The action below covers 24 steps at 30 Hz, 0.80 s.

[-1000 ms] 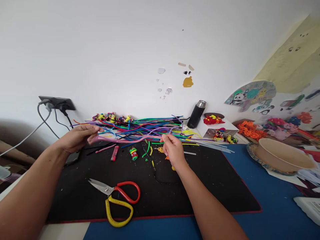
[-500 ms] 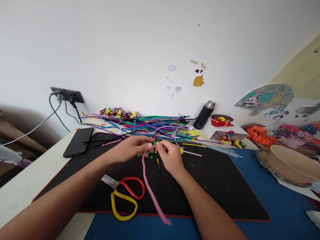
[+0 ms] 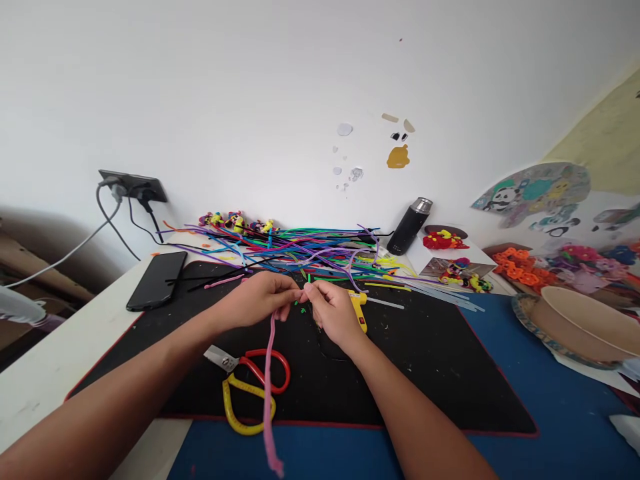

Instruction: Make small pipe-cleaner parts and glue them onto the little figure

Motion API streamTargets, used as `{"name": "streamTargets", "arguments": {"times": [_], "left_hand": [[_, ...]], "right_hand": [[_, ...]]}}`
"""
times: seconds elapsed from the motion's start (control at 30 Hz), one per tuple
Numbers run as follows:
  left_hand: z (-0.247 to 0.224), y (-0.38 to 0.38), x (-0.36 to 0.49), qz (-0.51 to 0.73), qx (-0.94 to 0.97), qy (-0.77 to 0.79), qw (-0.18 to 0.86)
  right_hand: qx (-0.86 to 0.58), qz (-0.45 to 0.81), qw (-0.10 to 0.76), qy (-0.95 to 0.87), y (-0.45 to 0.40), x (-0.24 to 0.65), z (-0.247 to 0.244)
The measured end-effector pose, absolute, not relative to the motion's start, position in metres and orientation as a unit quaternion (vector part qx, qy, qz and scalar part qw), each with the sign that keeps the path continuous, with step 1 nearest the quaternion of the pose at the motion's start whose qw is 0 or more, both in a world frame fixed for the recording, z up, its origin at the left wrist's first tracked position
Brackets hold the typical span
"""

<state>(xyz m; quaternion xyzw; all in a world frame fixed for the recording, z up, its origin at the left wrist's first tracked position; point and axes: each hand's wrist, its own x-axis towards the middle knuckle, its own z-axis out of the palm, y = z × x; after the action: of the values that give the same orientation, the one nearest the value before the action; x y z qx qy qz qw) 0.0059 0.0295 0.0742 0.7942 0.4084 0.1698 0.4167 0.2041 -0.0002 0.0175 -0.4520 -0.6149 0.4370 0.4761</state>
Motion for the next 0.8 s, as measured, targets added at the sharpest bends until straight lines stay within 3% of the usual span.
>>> {"name": "streamTargets", "arguments": {"times": [0.3,0.57,0.8], "left_hand": [[0.069,0.031,0.008,0.172,0.775,0.432,0.427],[0.074,0.025,0.017,0.159,0.771,0.424,0.449],[0.086,0.028,-0.004,0.126,0.800,0.387,0.442]], "right_hand": [[-0.445,0.455,0.482,-0.602,0.001,0.207,0.018],[-0.491,0.303,0.470,-0.668,0.000,0.206,0.021],[-0.488,0.376,0.516,-0.596,0.005,0.214,0.020]]}}
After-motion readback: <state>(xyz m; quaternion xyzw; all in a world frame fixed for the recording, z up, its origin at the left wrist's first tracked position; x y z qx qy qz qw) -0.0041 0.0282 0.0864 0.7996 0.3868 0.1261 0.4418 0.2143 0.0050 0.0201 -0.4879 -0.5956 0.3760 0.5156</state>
